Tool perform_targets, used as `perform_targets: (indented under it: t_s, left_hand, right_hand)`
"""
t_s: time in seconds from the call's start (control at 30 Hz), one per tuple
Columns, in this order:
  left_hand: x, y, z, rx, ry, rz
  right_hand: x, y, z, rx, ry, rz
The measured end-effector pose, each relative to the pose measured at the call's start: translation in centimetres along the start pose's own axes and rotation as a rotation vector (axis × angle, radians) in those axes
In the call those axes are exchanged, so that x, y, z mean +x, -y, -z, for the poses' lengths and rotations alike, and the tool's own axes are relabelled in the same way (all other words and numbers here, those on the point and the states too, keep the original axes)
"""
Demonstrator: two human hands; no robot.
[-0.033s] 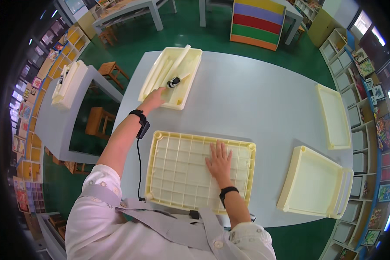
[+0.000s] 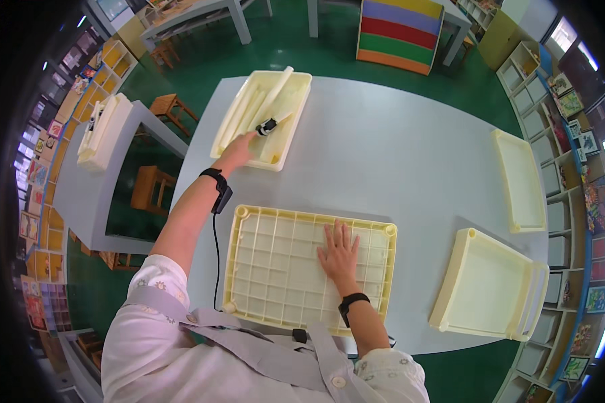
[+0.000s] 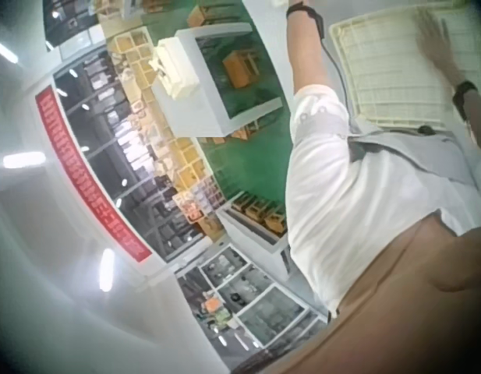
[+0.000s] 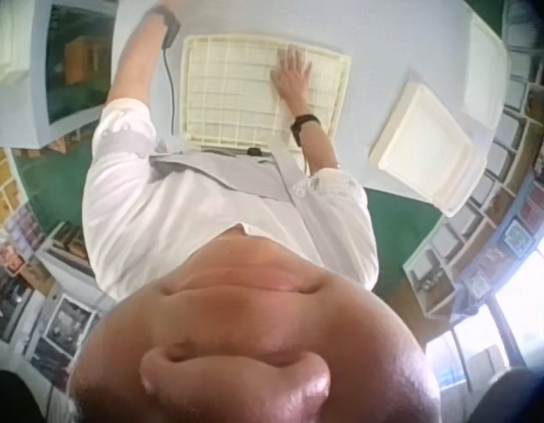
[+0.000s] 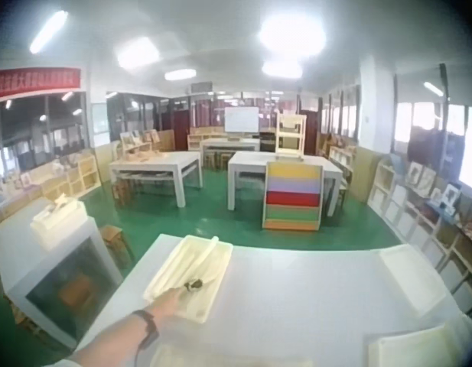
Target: Assemble a plastic multi-tier storage cart by attaching wheels, pillars, and shelves.
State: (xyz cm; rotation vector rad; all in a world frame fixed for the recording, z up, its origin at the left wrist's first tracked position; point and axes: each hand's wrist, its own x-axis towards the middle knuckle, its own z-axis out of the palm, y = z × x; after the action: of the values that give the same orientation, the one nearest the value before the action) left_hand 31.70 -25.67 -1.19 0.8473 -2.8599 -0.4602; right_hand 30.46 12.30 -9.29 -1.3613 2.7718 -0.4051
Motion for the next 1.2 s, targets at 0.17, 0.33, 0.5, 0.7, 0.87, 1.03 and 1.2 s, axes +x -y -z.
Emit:
perform_targets:
  t_s: [0.17, 0.33, 0.5, 0.7, 0.87, 1.03, 1.2]
  left_hand:
    - [6.0, -0.3, -3.3, 0.046, -0.147, -0.142]
    - [8.7, 1.6, -7.0, 0.355, -0.232, -0.192]
    - [8.4, 0.7, -5.9, 0.315, -0.141, -0.202]
    - [5.6, -0.2, -1.8, -0.126, -0.146, -0.098]
    - [-0.3, -3.9, 3.9, -0.295, -0.098, -0.203]
    - [-12.0, -10.8, 5.4, -0.315, 0.187, -0.416]
    - [-20.8, -12.4, 1.5, -0.128, 0.110, -0.743]
  right_hand:
    - [-0.2, -0.4, 0.0, -0.006, 0.143, -0.038]
    - [0.1, -0.1, -0.4, 0.015, 0.161, -0.045]
    - [0.2, -0.3, 0.3, 0.008, 0.162, -0.062]
    - [-0.3, 0.0, -0.1, 0.068, 0.104, -0.027]
    - [-0.2, -0.1, -0.4, 0.054, 0.099, -0.050]
    - [3.7, 0.9, 2.6, 1.275, 0.288, -0.335]
    - [1.3, 7.1, 8.3, 1.788, 0.437, -0.528]
